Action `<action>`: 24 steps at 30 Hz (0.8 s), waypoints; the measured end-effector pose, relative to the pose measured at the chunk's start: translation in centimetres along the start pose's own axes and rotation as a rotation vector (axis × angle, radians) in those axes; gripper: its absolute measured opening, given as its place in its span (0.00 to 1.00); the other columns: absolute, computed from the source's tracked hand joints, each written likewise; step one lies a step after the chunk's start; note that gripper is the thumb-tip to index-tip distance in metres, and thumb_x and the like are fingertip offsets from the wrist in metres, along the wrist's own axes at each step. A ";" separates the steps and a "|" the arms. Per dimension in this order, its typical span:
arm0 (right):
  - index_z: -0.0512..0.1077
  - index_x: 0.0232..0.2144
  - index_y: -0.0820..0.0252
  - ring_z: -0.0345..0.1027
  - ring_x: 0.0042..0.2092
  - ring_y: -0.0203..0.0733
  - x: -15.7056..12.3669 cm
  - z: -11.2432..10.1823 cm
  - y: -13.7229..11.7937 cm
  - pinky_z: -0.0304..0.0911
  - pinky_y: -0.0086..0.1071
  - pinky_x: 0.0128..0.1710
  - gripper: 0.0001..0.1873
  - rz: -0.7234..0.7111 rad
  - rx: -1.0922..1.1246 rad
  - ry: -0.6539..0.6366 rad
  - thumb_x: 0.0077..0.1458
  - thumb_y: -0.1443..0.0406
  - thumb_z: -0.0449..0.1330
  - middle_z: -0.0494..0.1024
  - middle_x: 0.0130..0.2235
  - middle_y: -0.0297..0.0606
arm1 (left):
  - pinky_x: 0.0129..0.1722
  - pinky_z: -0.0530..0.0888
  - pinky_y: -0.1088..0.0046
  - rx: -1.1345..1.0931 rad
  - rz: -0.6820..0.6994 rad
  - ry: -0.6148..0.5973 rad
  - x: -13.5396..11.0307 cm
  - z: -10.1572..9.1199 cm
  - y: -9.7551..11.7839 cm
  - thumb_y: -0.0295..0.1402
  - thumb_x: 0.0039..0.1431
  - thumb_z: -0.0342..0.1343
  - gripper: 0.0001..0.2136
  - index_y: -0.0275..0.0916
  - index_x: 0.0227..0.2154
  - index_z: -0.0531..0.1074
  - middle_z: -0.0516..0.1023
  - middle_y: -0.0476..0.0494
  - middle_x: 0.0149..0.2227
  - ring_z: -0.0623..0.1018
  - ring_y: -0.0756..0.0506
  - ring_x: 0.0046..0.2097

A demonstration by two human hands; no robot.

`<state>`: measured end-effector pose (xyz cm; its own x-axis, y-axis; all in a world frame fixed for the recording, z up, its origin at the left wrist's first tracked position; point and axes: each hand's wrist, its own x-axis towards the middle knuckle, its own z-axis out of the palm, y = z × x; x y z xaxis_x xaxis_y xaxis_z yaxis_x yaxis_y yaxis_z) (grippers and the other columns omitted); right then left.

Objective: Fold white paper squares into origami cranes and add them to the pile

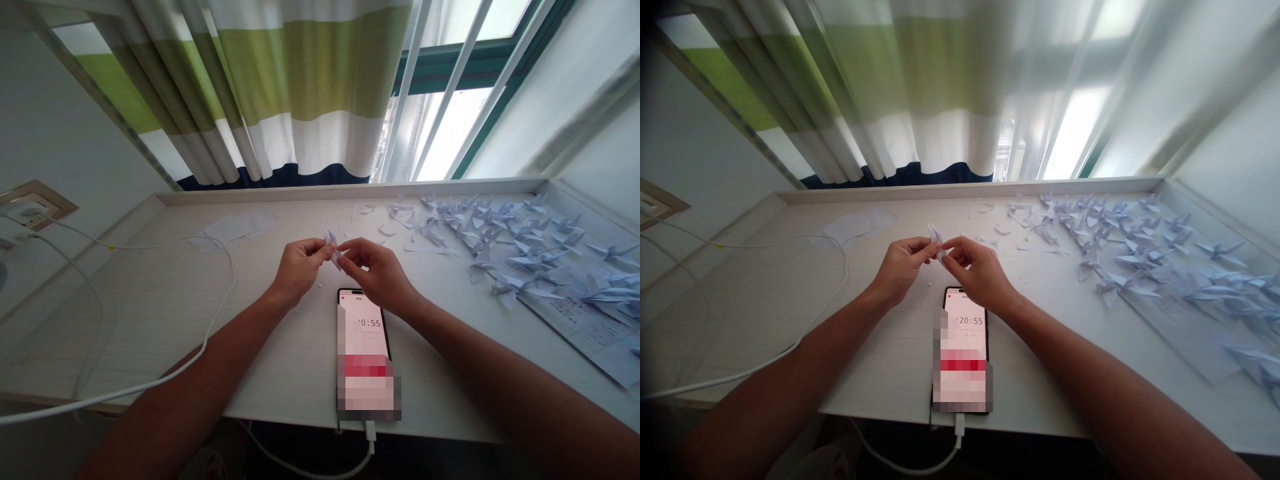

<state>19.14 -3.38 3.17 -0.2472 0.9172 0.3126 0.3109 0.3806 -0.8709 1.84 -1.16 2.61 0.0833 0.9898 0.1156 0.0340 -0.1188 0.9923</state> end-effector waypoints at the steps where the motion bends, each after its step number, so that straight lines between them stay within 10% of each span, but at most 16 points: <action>1: 0.77 0.43 0.58 0.73 0.33 0.39 0.0 -0.1 0.1 0.68 0.35 0.36 0.09 -0.028 -0.010 -0.022 0.63 0.63 0.60 0.81 0.33 0.36 | 0.35 0.67 0.71 -0.005 -0.014 -0.003 0.0 -0.1 0.0 0.45 0.53 0.67 0.14 0.38 0.28 0.82 0.78 0.46 0.27 0.71 0.48 0.32; 15: 0.77 0.42 0.52 0.73 0.46 0.47 0.3 -1.9 1.1 0.72 0.44 0.46 0.06 -0.359 -0.205 -0.044 0.64 0.63 0.61 0.76 0.44 0.41 | 0.38 0.68 0.69 -0.162 -0.188 -0.248 -0.2 -0.8 0.6 0.41 0.54 0.67 0.10 0.40 0.31 0.85 0.81 0.42 0.33 0.75 0.46 0.37; 24: 0.74 0.34 0.55 0.74 0.39 0.44 0.1 -1.6 1.0 0.72 0.42 0.41 0.09 -0.218 -0.090 0.030 0.63 0.57 0.63 0.80 0.38 0.39 | 0.37 0.70 0.69 -0.081 -0.112 -0.378 -0.2 -1.0 0.8 0.40 0.58 0.64 0.11 0.39 0.32 0.85 0.81 0.41 0.32 0.75 0.45 0.37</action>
<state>20.89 -2.74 2.92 -0.2901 0.8148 0.5019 0.3340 0.5777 -0.7448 0.82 -1.36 3.39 0.4443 0.8959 -0.0029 -0.0141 0.0102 0.9998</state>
